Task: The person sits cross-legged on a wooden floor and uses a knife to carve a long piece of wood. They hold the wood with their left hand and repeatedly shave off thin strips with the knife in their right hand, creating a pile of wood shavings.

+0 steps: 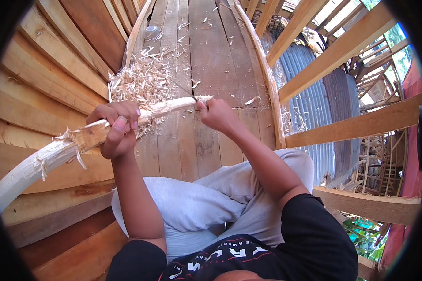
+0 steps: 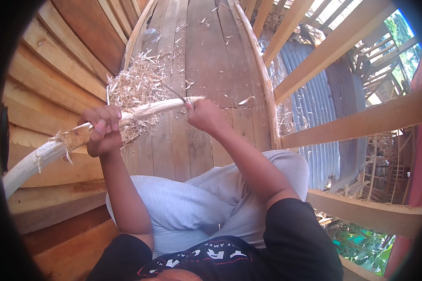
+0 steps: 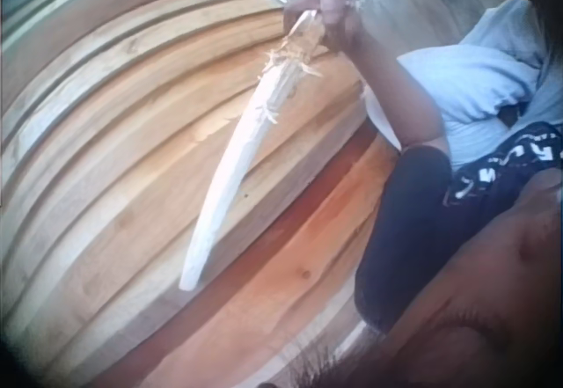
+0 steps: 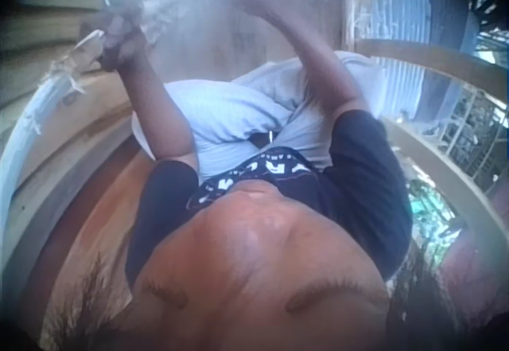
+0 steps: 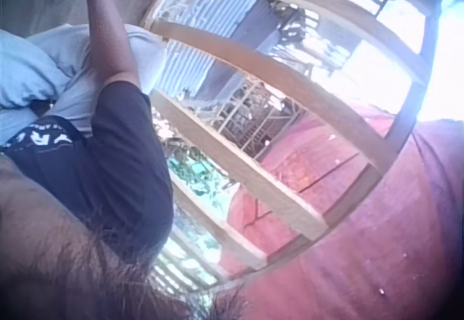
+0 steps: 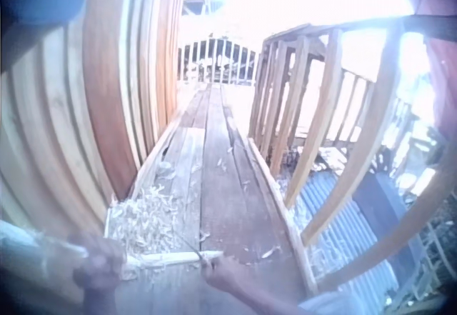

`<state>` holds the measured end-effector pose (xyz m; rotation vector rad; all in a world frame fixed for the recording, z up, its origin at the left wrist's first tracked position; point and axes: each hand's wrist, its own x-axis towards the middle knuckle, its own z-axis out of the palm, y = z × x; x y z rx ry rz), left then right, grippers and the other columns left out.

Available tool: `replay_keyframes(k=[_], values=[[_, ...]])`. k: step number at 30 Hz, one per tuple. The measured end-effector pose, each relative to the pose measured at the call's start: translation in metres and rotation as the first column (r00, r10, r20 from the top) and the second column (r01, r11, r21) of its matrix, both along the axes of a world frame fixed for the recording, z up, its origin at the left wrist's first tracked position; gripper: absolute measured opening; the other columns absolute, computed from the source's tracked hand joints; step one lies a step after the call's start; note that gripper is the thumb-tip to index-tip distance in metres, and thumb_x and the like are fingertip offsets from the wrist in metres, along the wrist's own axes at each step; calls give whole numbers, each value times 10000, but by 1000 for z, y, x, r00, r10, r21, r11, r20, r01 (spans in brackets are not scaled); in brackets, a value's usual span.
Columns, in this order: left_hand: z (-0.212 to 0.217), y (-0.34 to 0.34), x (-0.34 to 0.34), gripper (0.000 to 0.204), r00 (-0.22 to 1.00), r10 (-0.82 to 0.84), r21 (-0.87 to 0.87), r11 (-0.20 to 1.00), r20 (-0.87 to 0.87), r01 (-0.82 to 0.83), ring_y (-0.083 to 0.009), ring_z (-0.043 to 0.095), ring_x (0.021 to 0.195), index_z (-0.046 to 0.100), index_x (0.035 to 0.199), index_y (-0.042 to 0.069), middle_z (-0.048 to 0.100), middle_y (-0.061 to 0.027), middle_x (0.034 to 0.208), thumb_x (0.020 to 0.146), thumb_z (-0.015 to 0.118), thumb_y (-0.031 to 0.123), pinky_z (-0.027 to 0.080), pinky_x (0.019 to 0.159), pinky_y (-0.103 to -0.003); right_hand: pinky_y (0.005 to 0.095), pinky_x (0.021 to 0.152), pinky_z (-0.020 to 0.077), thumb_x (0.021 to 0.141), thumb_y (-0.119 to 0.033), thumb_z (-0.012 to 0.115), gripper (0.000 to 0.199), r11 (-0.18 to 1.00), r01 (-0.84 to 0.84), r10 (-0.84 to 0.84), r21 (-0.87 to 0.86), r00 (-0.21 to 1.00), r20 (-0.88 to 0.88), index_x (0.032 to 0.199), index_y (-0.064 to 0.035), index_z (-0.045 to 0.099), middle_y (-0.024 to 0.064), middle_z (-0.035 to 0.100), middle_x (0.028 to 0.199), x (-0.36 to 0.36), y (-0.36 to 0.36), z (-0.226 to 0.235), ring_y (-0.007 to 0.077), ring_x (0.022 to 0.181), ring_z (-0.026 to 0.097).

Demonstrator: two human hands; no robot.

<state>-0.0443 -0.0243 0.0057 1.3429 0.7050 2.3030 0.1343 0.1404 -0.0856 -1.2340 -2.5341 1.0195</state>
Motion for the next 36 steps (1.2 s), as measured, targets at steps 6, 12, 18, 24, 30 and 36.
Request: replay_keyframes(k=[6, 12, 18, 24, 30, 36], values=[[-3, -1, 4, 122, 999, 15, -22, 1000, 29, -15, -166, 457, 512, 419, 706, 74, 467, -67, 565, 710, 531, 23, 415, 637, -342, 501, 696, 482, 924, -325, 482, 441, 998, 6, -5, -56, 1000, 13, 791, 56, 659, 270, 629, 747, 5, 2, -4, 433, 755, 625], [-2, 1, 3, 121, 1000, -9, -3, 1000, 10, 9, -169, 455, 529, 414, 705, 68, 468, -75, 574, 706, 525, 18, 413, 631, -342, 509, 635, 473, 930, -332, 491, 446, 998, 66, -65, 20, 997, -39, 734, 38, 646, 273, 601, 672, 6, 8, -21, 443, 675, 606], [-2, -2, -1, 125, 1000, -3, -1, 1000, -9, 3, -166, 452, 518, 413, 705, 68, 476, -75, 576, 702, 529, 22, 404, 606, -339, 503, 703, 491, 922, -348, 484, 435, 1000, -5, 5, 7, 1000, 23, 819, 28, 678, 263, 641, 751, -3, -1, -6, 427, 768, 636], [-4, -5, -2, 131, 1000, -12, -6, 1000, -8, 12, -165, 451, 518, 413, 703, 72, 473, -73, 569, 705, 536, 29, 405, 608, -338, 505, 621, 465, 930, -339, 501, 436, 996, -61, 64, 69, 997, -39, 773, 32, 668, 264, 609, 695, -5, -8, 2, 432, 676, 611], [-1, -6, -2, 127, 1000, 15, -14, 1000, 0, -15, -173, 454, 516, 420, 703, 71, 482, -77, 569, 712, 542, 37, 411, 624, -343, 503, 747, 487, 921, -380, 479, 445, 995, -103, 103, -12, 993, 59, 835, 9, 677, 266, 643, 802, -7, -22, 37, 421, 830, 633], [0, -2, -1, 120, 1000, 9, -1, 1000, -17, -10, -166, 449, 508, 418, 702, 71, 478, -70, 566, 714, 529, 27, 405, 603, -340, 514, 705, 484, 922, -374, 477, 445, 998, -56, 57, 40, 998, -16, 788, 4, 669, 248, 644, 777, -4, -12, 17, 424, 766, 630]])
